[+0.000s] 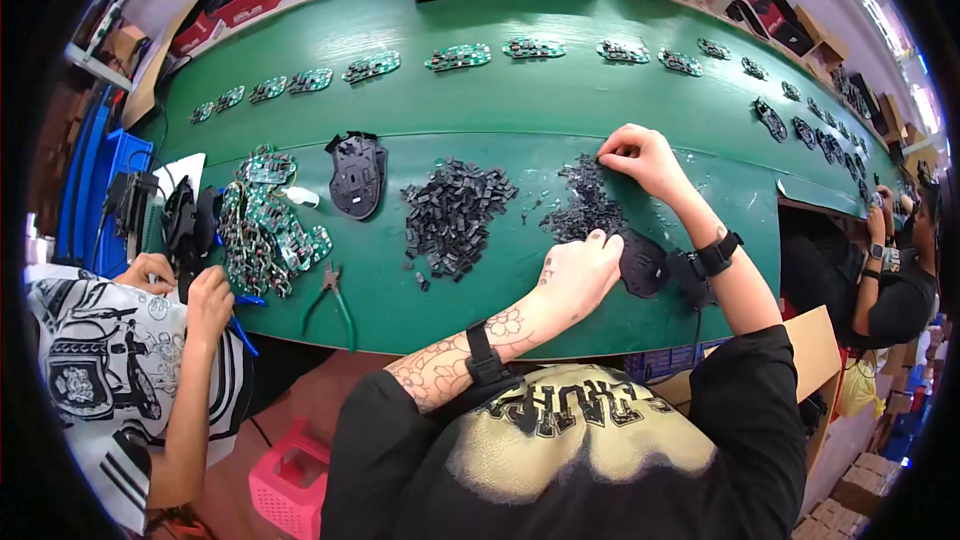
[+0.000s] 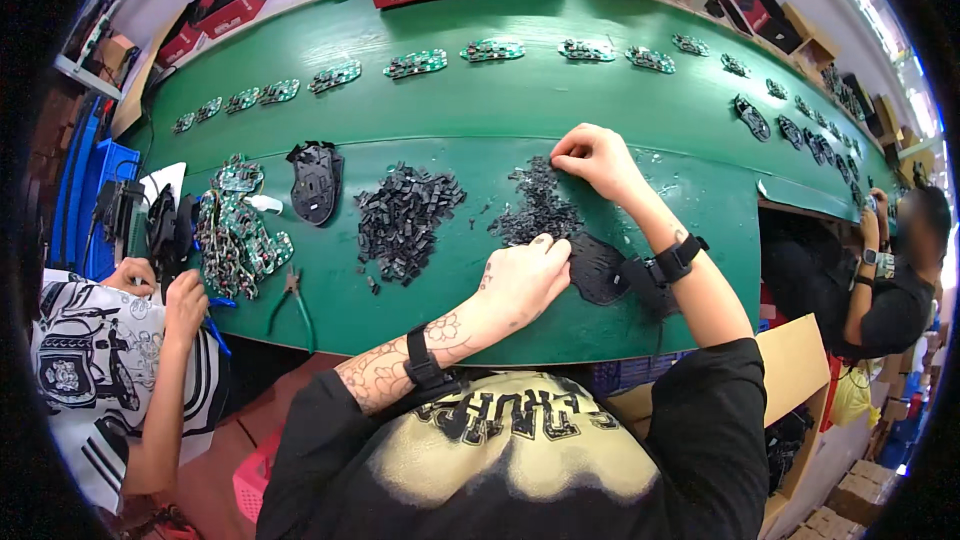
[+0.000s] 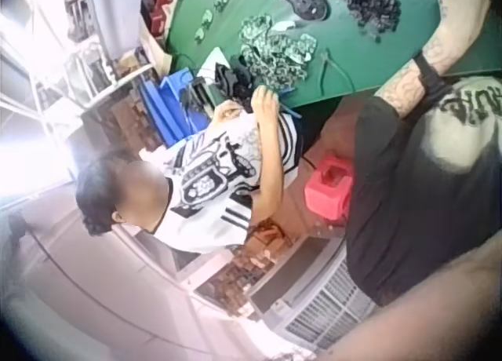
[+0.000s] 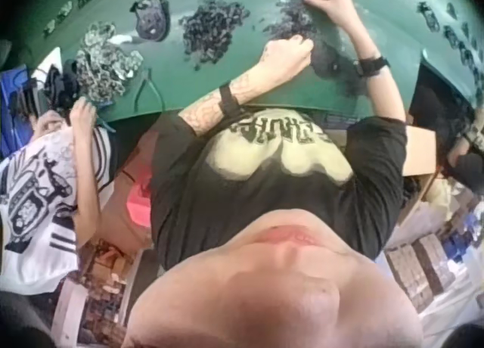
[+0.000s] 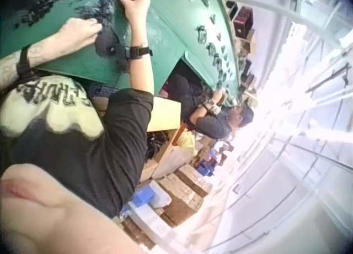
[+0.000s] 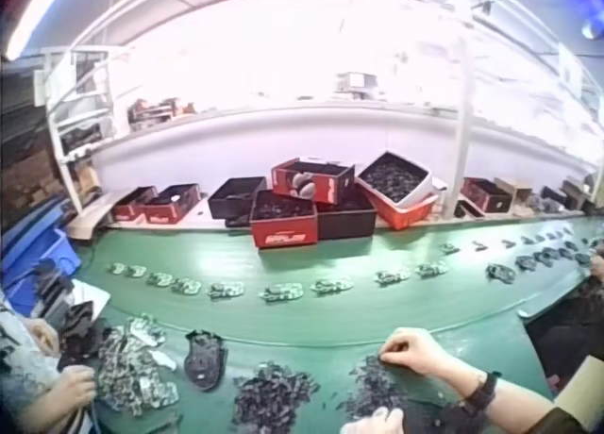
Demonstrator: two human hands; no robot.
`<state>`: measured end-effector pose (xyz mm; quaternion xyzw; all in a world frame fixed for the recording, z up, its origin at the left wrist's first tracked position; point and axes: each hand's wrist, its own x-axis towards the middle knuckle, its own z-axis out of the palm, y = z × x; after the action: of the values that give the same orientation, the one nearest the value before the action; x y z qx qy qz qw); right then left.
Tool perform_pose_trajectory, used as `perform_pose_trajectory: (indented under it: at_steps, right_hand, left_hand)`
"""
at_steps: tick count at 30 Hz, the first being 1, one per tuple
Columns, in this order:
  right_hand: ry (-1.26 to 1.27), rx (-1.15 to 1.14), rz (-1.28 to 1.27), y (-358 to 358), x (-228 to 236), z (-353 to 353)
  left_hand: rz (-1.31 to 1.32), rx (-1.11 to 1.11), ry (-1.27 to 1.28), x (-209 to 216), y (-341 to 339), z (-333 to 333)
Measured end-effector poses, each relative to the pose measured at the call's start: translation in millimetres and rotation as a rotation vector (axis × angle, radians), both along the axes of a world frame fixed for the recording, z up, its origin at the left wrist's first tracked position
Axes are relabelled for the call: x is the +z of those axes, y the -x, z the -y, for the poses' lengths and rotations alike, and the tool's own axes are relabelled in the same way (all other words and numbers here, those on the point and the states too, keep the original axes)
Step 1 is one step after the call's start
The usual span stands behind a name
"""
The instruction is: The person assembles small electronic components by hand at a green workbench. They pick up black plastic housings and insert small black pieces into them, then place the assembled units on the table. The person also retrieves more housings from a cardboard box and continues the repetitive assembly process.
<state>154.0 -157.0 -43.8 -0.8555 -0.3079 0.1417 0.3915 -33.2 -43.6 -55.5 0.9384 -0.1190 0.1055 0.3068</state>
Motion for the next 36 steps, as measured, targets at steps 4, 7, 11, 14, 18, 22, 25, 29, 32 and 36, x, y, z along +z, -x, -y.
perform_pose_trajectory:
  at_steps: [4,7,11,14,18,22,25,29,32,36]
  right_hand:
    - [-0.044,0.001,-0.046,8.7,1.1,0.5]
    - [0.001,-0.030,0.031,11.6,-6.2,-1.2]
    - [-0.024,-0.080,0.005,13.3,-7.7,-5.3]
    - [-0.017,-0.082,-0.045,11.0,-2.8,1.3]
    - [-0.303,-0.251,-0.302,18.7,5.2,0.4]
    - [-0.480,-0.241,-0.354,72.7,36.8,-7.7]
    - [-0.518,-0.231,-0.487,118.8,53.0,-15.5]
    - [-0.565,-0.227,-0.727,156.3,49.6,-24.4]
    - [-0.560,-0.229,-0.853,174.0,37.6,-27.4]
    - [-0.621,-0.242,-0.929,180.5,20.3,-35.7]
  left_hand:
    - [0.106,-0.023,0.109,2.6,2.3,-6.5]
    - [0.187,-0.048,0.182,4.4,2.4,-14.5]
    - [0.220,-0.017,0.319,15.3,11.8,-39.1]
    - [0.032,-0.031,0.661,27.4,22.4,-65.5]
    - [-0.130,0.082,1.141,22.1,42.1,-101.7]
    - [-0.260,0.039,1.097,24.3,73.8,-132.6]
    - [-0.640,-0.139,1.289,23.5,107.0,-132.6]
    - [-1.059,-0.281,1.386,32.9,139.5,-134.6]
    - [-0.946,-0.190,1.032,18.9,146.0,-143.0]
    - [-0.417,0.476,1.221,-2.8,143.2,-140.5]
